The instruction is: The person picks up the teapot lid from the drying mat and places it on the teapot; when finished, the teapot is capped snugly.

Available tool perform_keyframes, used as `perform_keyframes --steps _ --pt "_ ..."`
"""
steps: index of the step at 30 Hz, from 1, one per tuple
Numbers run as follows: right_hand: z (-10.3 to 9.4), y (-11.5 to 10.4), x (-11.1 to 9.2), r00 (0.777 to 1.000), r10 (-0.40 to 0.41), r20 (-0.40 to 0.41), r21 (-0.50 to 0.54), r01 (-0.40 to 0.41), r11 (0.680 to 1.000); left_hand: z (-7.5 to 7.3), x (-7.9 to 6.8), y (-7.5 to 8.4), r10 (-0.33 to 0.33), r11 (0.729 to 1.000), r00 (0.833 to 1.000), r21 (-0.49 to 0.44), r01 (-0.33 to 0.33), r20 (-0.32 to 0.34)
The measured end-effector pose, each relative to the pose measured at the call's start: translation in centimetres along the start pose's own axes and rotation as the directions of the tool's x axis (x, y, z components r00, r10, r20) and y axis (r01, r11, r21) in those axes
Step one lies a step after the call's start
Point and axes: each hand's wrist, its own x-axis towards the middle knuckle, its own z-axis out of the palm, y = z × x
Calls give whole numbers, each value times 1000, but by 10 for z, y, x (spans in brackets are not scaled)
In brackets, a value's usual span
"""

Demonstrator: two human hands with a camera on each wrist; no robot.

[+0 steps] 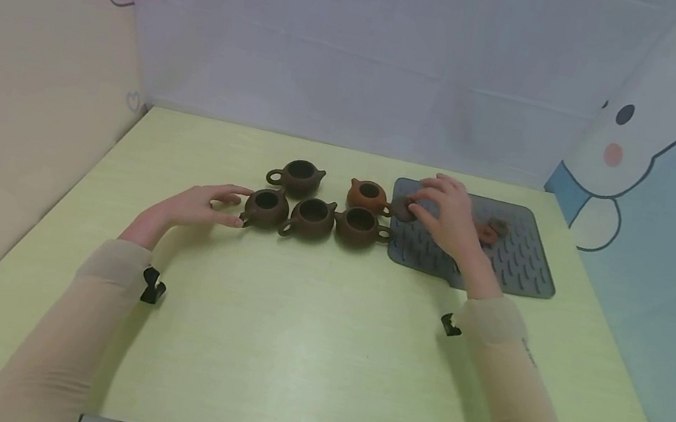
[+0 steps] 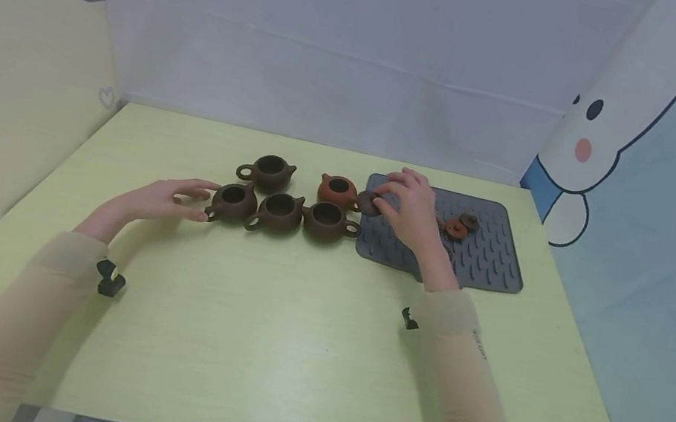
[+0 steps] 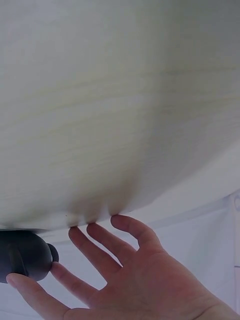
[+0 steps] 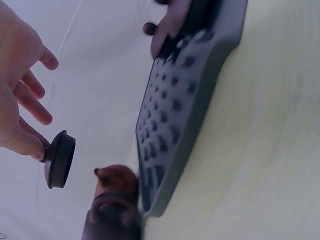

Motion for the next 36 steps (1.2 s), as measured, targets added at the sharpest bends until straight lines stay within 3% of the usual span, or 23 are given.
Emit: perform_keyframes --steps 12,21,32,36 --pt "23 -38 34 995 -70 -73 141 80 987 0 4 2 1 1000 1000 -6 -1 1" --pt "43 -63 50 999 -36 -18 222 39 974 1 5 6 11 1000 1000 -1 -11 3" --pt "86 -88 69 999 -31 -33 357 41 933 1 8 3 19 1000 1000 6 -19 12" --pt "105 -101 71 998 18 -53 431 7 902 -2 6 4 27 999 999 26 -28 16"
